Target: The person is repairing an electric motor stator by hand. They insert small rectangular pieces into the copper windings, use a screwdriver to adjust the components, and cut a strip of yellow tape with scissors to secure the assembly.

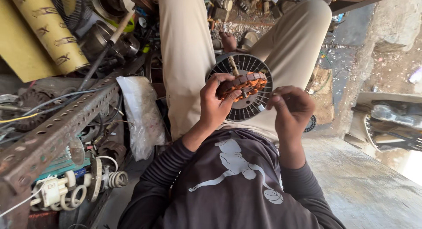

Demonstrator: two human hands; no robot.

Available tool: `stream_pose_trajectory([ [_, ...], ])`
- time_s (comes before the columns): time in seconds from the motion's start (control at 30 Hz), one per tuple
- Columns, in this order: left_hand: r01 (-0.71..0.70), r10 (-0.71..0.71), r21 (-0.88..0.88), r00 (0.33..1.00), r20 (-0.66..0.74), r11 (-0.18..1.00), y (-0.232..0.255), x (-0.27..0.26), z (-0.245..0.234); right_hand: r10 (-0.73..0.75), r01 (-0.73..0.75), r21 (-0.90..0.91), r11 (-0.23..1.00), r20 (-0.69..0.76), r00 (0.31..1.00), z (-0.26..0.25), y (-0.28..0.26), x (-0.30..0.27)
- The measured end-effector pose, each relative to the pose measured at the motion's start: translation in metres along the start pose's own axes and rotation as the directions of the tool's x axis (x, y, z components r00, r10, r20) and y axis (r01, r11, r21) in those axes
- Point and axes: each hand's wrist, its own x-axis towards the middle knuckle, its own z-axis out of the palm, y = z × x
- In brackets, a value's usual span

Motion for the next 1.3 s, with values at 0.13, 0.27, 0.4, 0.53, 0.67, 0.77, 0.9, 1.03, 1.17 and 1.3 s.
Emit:
stream_pose_trajectory([
  [0.13, -0.008, 0.005, 0.056, 0.998, 0.065, 0.998, 0.001, 0.006, -0.001, 0.000, 0.005, 0.120, 0.993, -0.043, 0.999, -0.015, -0.008, 0.016],
  [0.27, -0.017, 0.009, 0.075, 0.995, 0.102, 0.997, -0.003, 0.012, -0.007, 0.027, -0.148, 0.759, 0.634, 0.170, 0.985, -0.027, -0.027, 0.034],
  [0.4, -0.003, 0.002, 0.047, 1.000, 0.031, 0.999, -0.014, 0.006, -0.007, -0.204, 0.201, 0.040, 0.979, 0.122, 0.971, -0.022, -0.021, 0.043],
  [0.53, -0.118, 0.120, 0.102, 0.993, -0.016, 0.988, -0.022, 0.009, -0.005, -0.139, 0.174, -0.301, 0.938, 0.135, 0.981, -0.008, 0.001, 0.060],
  [0.67, -0.082, 0.079, 0.104, 0.996, 0.033, 0.991, -0.023, 0.009, -0.005, -0.055, 0.085, -0.265, 0.960, 0.121, 0.991, 0.000, 0.017, 0.050],
  [0.77, -0.086, 0.070, 0.130, 0.990, 0.122, 0.988, -0.016, 0.014, -0.005, -0.008, 0.016, -0.157, 0.987, 0.054, 0.998, 0.000, 0.022, 0.042],
  [0.9, -0.106, 0.091, 0.101, 0.987, 0.135, 0.989, -0.013, 0.018, -0.006, -0.005, 0.015, -0.210, 0.978, 0.048, 0.999, -0.006, 0.023, 0.036],
  [1.03, -0.037, 0.035, 0.090, 0.999, 0.034, 0.995, -0.016, 0.008, -0.006, -0.026, 0.032, -0.188, 0.982, 0.035, 0.999, -0.008, 0.024, 0.032],
  [1.17, 0.014, -0.019, 0.078, 0.998, 0.058, 0.997, -0.015, 0.008, -0.002, 0.011, -0.005, -0.127, 0.992, 0.048, 0.999, -0.011, 0.028, 0.035],
  [1.3, -0.081, 0.029, 0.281, 0.982, 0.185, 0.956, -0.004, 0.019, -0.001, 0.025, -0.020, -0.155, 0.988, 0.025, 0.999, -0.015, 0.033, 0.032],
])
